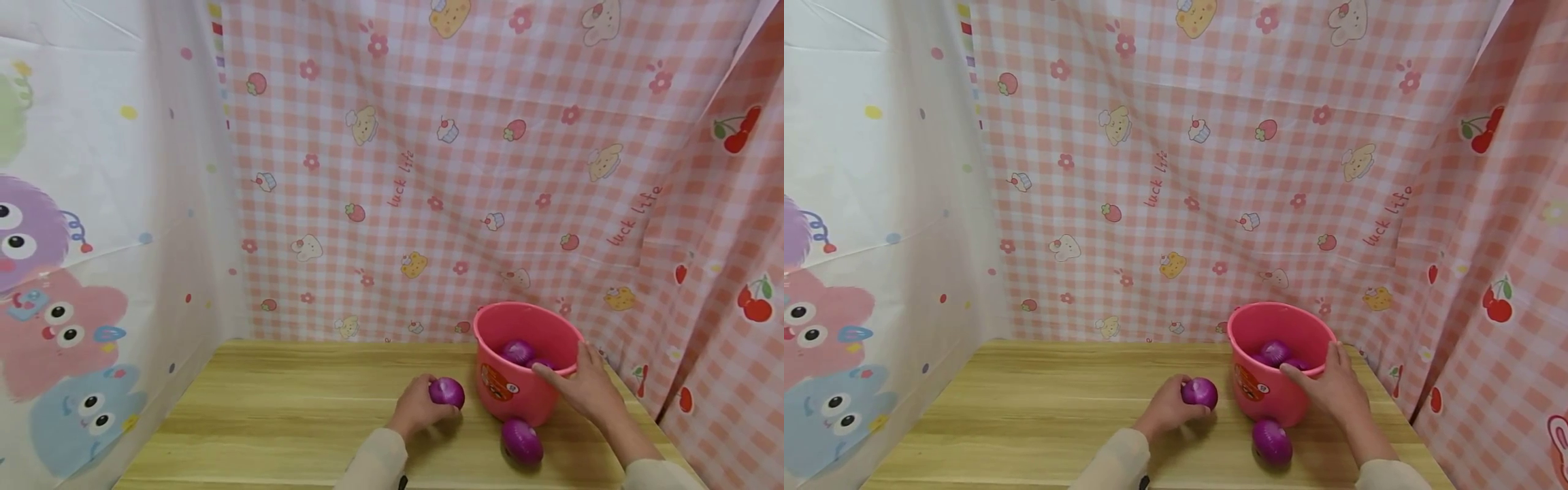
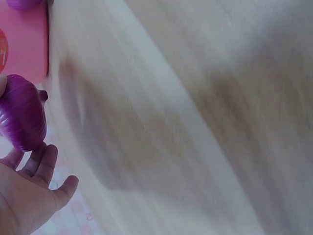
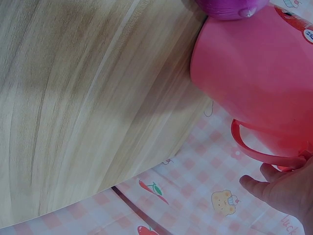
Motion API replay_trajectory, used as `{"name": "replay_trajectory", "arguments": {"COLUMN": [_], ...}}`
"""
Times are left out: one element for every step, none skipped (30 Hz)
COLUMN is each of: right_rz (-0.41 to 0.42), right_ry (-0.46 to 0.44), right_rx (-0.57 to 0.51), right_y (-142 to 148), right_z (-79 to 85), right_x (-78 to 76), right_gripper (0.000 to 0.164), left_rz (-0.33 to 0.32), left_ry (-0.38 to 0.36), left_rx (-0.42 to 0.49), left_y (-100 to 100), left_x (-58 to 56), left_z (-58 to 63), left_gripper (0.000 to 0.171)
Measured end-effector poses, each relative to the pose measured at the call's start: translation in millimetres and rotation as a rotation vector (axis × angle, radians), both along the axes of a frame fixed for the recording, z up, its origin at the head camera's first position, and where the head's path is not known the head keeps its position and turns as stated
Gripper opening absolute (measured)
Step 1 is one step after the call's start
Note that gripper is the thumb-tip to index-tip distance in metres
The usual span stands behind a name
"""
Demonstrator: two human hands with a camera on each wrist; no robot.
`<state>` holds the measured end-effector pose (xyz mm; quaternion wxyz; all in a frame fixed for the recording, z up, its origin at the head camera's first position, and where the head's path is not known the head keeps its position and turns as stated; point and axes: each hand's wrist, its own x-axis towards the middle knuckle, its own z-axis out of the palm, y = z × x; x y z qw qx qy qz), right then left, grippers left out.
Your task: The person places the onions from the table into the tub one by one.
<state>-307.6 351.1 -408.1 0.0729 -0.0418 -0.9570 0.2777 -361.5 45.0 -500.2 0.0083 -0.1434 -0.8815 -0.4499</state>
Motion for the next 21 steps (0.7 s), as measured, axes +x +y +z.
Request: {"name": "replay_trajectory", "arguments": {"right_rz": [0.001,0.001,0.002,0.002,0.002,0.003,0.004,0.006,0.007,0.008,0.009,0.008,0.007,0.007,0.006,0.005,0.004,0.004,0.004,0.005,0.005], "right_ry": [0.002,0.003,0.004,0.004,0.006,0.008,0.011,0.013,0.015,0.017,0.019,0.015,0.012,0.010,0.004,0.000,-0.004,-0.007,-0.007,-0.007,-0.010], "right_rx": [0.001,0.002,0.002,0.003,0.004,0.006,0.008,0.009,0.011,0.012,0.013,0.012,0.012,0.012,0.010,0.009,0.008,0.008,0.009,0.008,0.007], "right_y": [0,0,0,-1,-1,-1,-1,-1,0,0,0,0,0,0,0,0,0,1,1,1,1], "right_z": [0.0,-0.1,-0.1,-0.1,0.0,0.0,0.0,0.0,0.0,-0.1,-0.2,-0.2,-0.2,-0.4,-0.5,-0.6,-0.7,-0.7,-0.8,-0.7,-0.5], "right_x": [0.0,0.1,0.1,0.1,-0.1,-0.2,-0.2,-0.3,-0.4,-0.4,-0.4,-0.3,-0.4,-0.3,-0.4,-0.5,-0.7,-0.8,-0.8,-0.8,-0.7], "right_gripper": [0.121,0.121,0.121,0.121,0.121,0.121,0.121,0.121,0.121,0.121,0.121,0.121,0.121,0.121,0.122,0.122,0.122,0.122,0.122,0.122,0.122], "left_rz": [0.004,0.008,0.012,0.015,0.020,0.025,0.028,0.032,0.035,0.038,0.039,0.040,0.041,0.040,0.039,0.038,0.036,0.033,0.029,0.025,0.019], "left_ry": [-0.003,-0.004,-0.003,0.001,0.001,0.001,0.002,0.003,0.004,0.004,0.002,0.004,0.006,0.009,0.010,0.012,0.016,0.021,0.026,0.035,0.043], "left_rx": [-0.001,0.000,0.000,-0.002,0.001,0.003,0.004,0.003,0.005,0.007,0.013,0.016,0.020,0.028,0.037,0.041,0.042,0.040,0.039,0.032,0.027], "left_y": [-1,-3,-4,-5,-7,-8,-9,-10,-11,-12,-13,-14,-15,-16,-17,-17,-18,-19,-21,-22,-22], "left_x": [-1.2,-2.2,-2.9,-3.8,-4.4,-5.0,-5.8,-6.5,-7.1,-7.7,-8.4,-9.5,-10.5,-11.2,-11.6,-12.3,-13.0,-13.9,-14.6,-15.5,-16.7], "left_z": [0.7,1.8,3.2,4.5,6.2,7.8,9.4,11.2,13.0,14.7,16.3,17.9,19.9,22.1,25.2,28.0,30.9,34.0,37.1,40.0,43.1], "left_gripper": [0.064,0.064,0.065,0.065,0.065,0.065,0.065,0.065,0.065,0.065,0.065,0.065,0.065,0.065,0.065,0.065,0.065,0.065,0.065,0.065,0.064]}}
